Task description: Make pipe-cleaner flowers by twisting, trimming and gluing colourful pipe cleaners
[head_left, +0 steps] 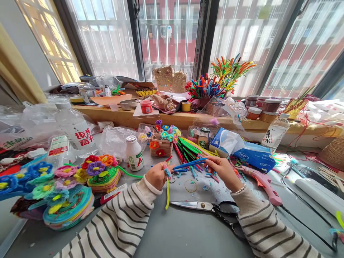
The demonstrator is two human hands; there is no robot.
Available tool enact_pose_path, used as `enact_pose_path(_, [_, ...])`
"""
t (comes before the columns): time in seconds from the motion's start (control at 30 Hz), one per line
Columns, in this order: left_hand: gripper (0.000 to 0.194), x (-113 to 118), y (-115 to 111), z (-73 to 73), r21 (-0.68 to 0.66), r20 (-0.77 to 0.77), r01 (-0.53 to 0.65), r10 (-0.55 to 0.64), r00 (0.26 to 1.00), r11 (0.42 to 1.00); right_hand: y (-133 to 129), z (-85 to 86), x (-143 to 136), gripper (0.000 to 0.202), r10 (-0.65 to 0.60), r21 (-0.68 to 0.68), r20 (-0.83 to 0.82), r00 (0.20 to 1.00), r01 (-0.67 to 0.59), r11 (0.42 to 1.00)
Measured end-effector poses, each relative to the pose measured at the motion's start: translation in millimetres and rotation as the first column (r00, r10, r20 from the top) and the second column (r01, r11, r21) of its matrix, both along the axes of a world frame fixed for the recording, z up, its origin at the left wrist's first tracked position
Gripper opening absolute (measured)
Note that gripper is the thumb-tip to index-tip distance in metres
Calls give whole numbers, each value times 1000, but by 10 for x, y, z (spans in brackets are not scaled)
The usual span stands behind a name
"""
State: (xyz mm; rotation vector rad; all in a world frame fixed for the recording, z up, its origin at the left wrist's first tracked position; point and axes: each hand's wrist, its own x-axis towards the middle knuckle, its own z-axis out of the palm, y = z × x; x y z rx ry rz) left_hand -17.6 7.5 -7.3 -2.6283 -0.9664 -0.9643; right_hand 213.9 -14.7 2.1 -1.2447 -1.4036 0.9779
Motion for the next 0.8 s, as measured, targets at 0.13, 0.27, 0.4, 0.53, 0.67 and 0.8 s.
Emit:
enact_pose_path(0.13, [27, -25, 52, -46, -357, 133, -52, 106, 985, 933, -2, 31, 74, 24, 20, 10, 45, 999, -20, 1000])
enact_pose_path(0.27, [24, -66, 110, -81, -460, 232, -91, 219, 948, 883, -171, 109, 238, 24, -15, 17, 206, 978, 12, 1000])
enact_pose_path(0.4, [28, -64, 138, -67, -637, 356, -123, 432, 829, 761, -580, 189, 365, 17, 184, -74, 523, 833, -171, 983])
enact_pose_path(0.53, [29, -9, 110, -31, -823, 462, 144, 500, 733, 549, -884, 202, 389, 17, 211, -126, 553, 806, -170, 977])
enact_pose_path(0.67, [33, 95, 1, 24, -854, 497, 332, 437, 750, 401, -737, 146, 242, 24, 28, -74, 282, 959, -8, 997])
enact_pose_path(0.8, [31, 174, -112, 36, -856, 515, 452, 350, 782, 250, -332, 69, -132, 31, 115, -44, -216, 970, -127, 991])
